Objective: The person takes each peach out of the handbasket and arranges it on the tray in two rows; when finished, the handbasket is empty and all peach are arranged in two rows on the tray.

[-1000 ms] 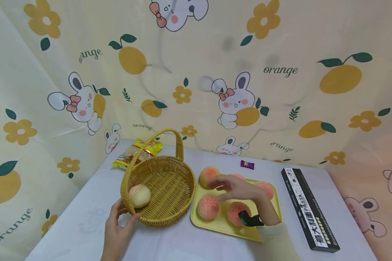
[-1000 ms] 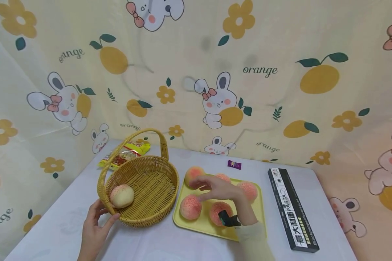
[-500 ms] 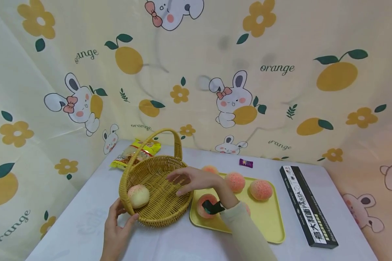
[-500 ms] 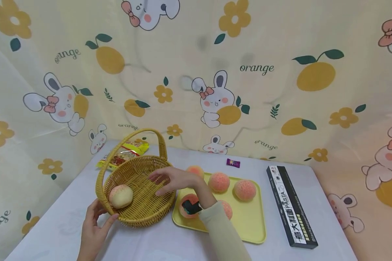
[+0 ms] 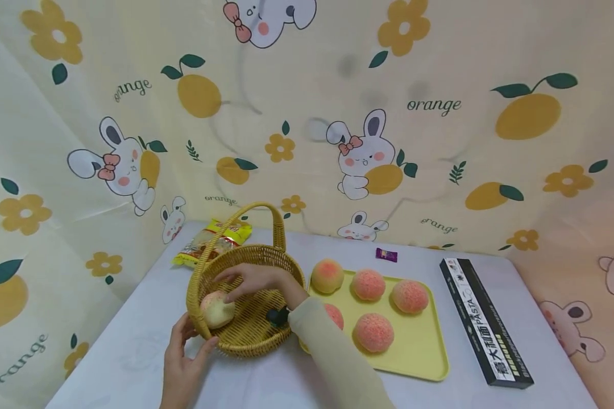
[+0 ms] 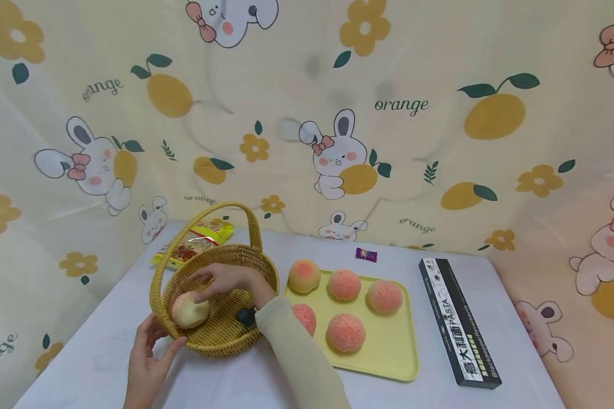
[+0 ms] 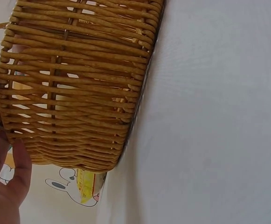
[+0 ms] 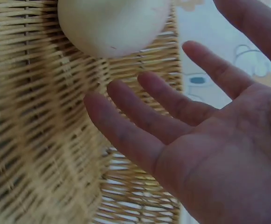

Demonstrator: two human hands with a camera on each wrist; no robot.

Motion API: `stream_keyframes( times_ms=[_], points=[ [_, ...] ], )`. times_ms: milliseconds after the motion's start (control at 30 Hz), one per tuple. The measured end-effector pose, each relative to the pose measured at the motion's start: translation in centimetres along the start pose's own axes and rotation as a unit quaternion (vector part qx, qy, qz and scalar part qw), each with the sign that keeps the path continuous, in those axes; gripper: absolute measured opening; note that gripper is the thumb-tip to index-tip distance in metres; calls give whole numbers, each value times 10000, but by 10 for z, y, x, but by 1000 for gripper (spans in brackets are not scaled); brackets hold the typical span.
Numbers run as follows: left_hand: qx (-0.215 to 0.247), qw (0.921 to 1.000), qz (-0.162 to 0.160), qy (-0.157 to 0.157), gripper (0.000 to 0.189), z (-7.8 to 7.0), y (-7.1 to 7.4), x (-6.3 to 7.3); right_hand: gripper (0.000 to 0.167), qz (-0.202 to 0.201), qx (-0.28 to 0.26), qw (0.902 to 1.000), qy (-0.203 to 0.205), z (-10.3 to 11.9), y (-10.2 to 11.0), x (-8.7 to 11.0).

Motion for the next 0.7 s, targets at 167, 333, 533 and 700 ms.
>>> stream_keyframes(
  times_ms=[167, 333, 533, 700],
  points=[
    [43, 9999, -24, 102, 77, 1, 1, 0, 52, -108, -330, 9983, -467, -11, -3, -18],
    [57, 9996, -15, 284, 75, 0, 1, 0, 48, -71, -343, 9977, -583, -21, -6, -28],
    [81, 9998, -154, 111, 72, -22, 5, -3, 48, -189, -88, 9984, -528, -29, -9, -37],
    [108, 9997, -208, -115, 70, -37, 10, -7, 47, -184, -602, 9957, -675, -29, -9, -40]
  ],
)
Point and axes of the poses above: each hand's wrist, its own x-axis away from the middle knuckle, its own y-axis out of the back of the hand, z = x × y, the point moved 4 cm from there along -x, towards the middle knuckle, and after that the axes turned 11 degrees about -x, right-handed, at the moved point
